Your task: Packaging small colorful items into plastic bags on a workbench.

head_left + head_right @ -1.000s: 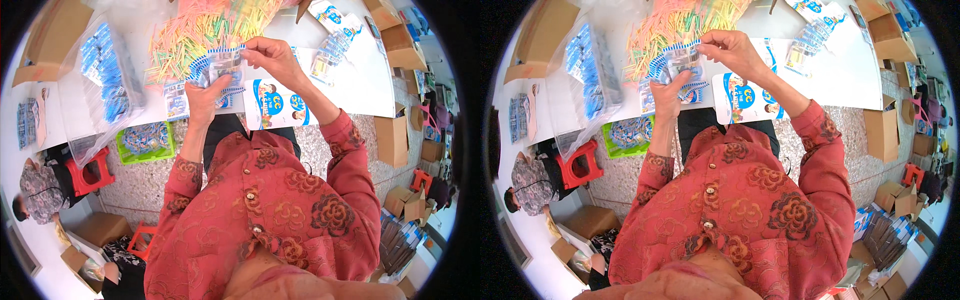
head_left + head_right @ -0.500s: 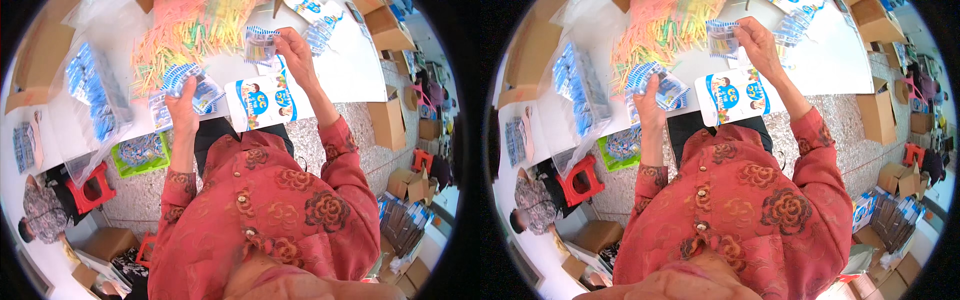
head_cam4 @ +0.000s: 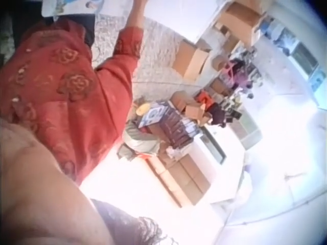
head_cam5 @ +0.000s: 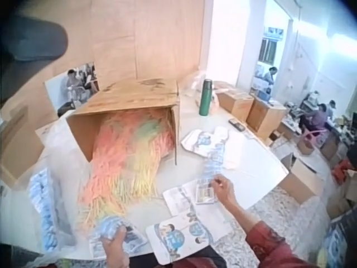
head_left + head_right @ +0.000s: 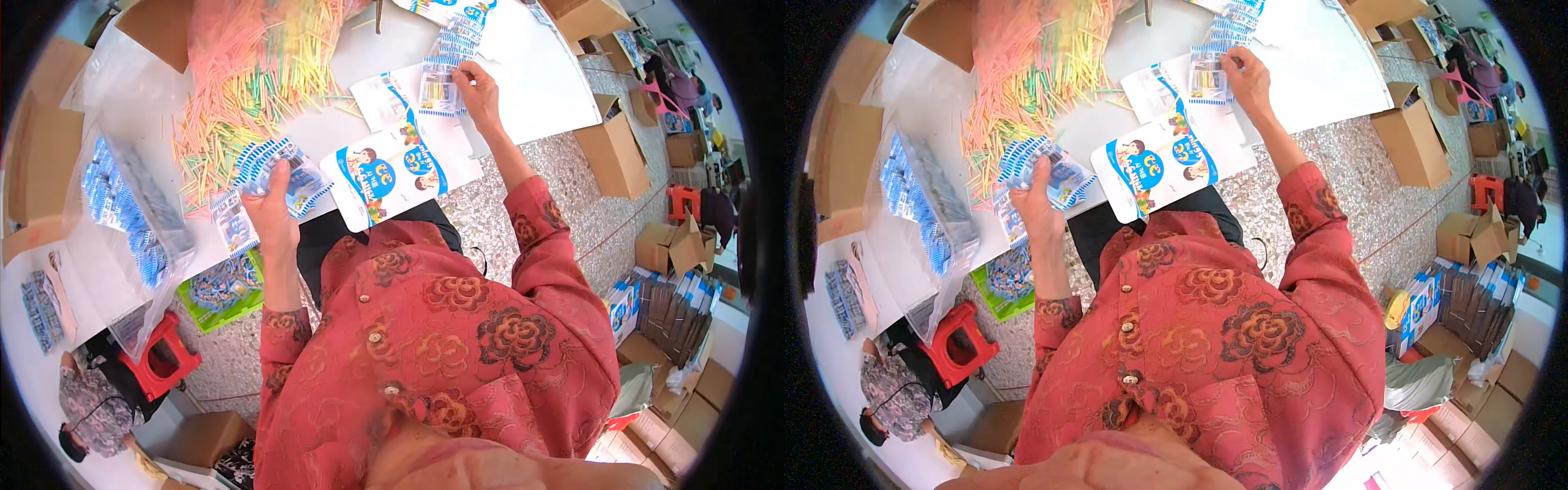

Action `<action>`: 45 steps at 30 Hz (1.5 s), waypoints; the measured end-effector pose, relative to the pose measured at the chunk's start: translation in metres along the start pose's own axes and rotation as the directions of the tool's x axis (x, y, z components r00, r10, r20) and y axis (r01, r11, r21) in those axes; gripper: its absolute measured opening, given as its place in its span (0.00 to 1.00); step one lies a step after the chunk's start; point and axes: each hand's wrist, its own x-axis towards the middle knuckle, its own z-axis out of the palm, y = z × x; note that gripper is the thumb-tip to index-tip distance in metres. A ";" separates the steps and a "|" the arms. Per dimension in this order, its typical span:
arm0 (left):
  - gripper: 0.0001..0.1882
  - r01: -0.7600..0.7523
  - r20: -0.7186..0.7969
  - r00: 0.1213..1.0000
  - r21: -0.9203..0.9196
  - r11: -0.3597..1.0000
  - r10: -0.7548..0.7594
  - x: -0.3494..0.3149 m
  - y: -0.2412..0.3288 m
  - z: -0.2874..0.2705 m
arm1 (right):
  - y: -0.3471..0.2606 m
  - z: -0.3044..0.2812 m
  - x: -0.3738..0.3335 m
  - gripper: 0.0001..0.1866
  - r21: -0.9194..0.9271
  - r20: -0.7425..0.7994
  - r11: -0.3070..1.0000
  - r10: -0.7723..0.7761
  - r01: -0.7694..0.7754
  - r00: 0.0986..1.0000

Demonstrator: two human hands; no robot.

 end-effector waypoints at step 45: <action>0.15 -0.001 -0.026 1.000 0.237 0.971 0.007 -0.026 0.014 -0.014 | -0.228 0.060 -0.069 0.15 0.393 0.383 0.687 -0.727 0.611 0.570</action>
